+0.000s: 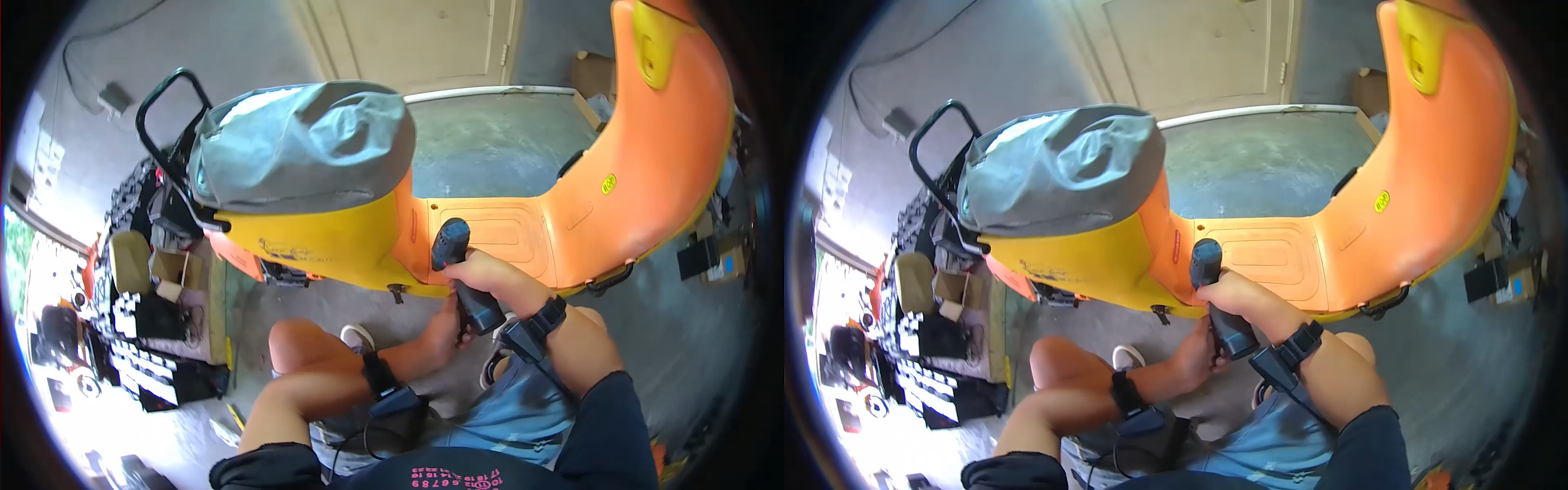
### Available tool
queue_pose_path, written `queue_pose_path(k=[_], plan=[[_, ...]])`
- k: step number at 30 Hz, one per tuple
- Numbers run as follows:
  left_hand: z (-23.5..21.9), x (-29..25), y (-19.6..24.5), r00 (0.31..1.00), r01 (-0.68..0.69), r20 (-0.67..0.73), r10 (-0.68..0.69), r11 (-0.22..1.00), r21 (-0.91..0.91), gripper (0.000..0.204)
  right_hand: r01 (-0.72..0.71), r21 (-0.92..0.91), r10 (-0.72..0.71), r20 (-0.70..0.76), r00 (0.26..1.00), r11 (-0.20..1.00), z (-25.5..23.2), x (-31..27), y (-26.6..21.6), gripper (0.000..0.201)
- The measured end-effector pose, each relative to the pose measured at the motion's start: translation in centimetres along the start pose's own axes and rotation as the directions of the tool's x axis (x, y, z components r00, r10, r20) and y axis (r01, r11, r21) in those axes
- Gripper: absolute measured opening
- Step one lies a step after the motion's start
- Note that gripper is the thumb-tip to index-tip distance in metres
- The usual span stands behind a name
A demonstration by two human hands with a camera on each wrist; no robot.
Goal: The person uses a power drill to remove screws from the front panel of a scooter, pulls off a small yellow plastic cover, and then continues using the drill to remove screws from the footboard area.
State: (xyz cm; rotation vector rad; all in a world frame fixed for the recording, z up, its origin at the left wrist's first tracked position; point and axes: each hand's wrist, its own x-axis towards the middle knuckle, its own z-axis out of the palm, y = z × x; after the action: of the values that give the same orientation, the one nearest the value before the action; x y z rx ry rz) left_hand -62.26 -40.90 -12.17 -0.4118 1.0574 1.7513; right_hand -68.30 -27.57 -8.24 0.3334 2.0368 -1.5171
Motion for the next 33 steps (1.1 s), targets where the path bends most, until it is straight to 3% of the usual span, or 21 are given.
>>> queue_pose_path(k=[4,6,10,14,20,22,26,29,31,33], plan=[[-0.1,-0.1,0.4,0.999,-0.035,0.013,0.035,0.999,0.04,0.059,-0.043,-0.027,0.044,0.02,0.999,0.999,0.1,0.0,-1.5,0.032],[-0.2,0.0,0.4,0.997,-0.07,0.017,0.069,0.997,0.035,0.056,-0.156,0.155,0.15,0.048,0.988,0.976,0.1,0.4,-2.0,0.034],[-0.1,0.1,0.7,0.999,-0.052,0.01,0.051,0.998,0.024,0.061,-0.053,0.039,0.053,0.01,0.999,0.998,0.2,0.9,-1.2,0.033],[-0.2,0.2,0.5,1.0,0.007,-0.019,-0.006,1.0,0.019,0.063,-0.053,-0.005,0.053,-0.002,0.999,0.999,0.3,0.7,-1.5,0.034],[0.1,-0.2,1.3,1.0,-0.008,0.016,0.008,1.0,0.027,0.06,-0.084,0.111,0.078,0.058,0.995,0.99,-0.1,0.9,-2.2,0.036],[0.2,-0.1,1.2,1.0,-0.009,0.029,0.009,1.0,-0.006,0.059,-0.142,0.01,0.142,0.037,0.989,0.99,-0.1,0.6,-2.9,0.038],[0.5,-0.2,0.5,1.0,0.015,0.028,-0.013,0.998,-0.069,0.058,-0.126,-0.015,0.127,0.097,0.987,0.992,0.1,1.4,-1.7,0.039],[0.0,0.3,-0.4,1.0,-0.021,0.013,0.023,0.991,-0.135,0.057,-0.165,0.08,0.157,0.099,0.983,0.983,0.6,1.1,-2.1,0.041],[0.4,-0.2,0.2,0.999,-0.032,-0.017,0.03,0.989,-0.148,0.057,-0.226,0.25,0.199,0.13,0.971,0.941,0.8,1.5,-2.1,0.035],[0.7,-0.5,0.5,0.998,-0.037,-0.048,0.03,0.987,-0.153,0.057,-0.215,0.23,0.197,0.099,0.975,0.949,1.0,1.7,-2.3,0.031]])
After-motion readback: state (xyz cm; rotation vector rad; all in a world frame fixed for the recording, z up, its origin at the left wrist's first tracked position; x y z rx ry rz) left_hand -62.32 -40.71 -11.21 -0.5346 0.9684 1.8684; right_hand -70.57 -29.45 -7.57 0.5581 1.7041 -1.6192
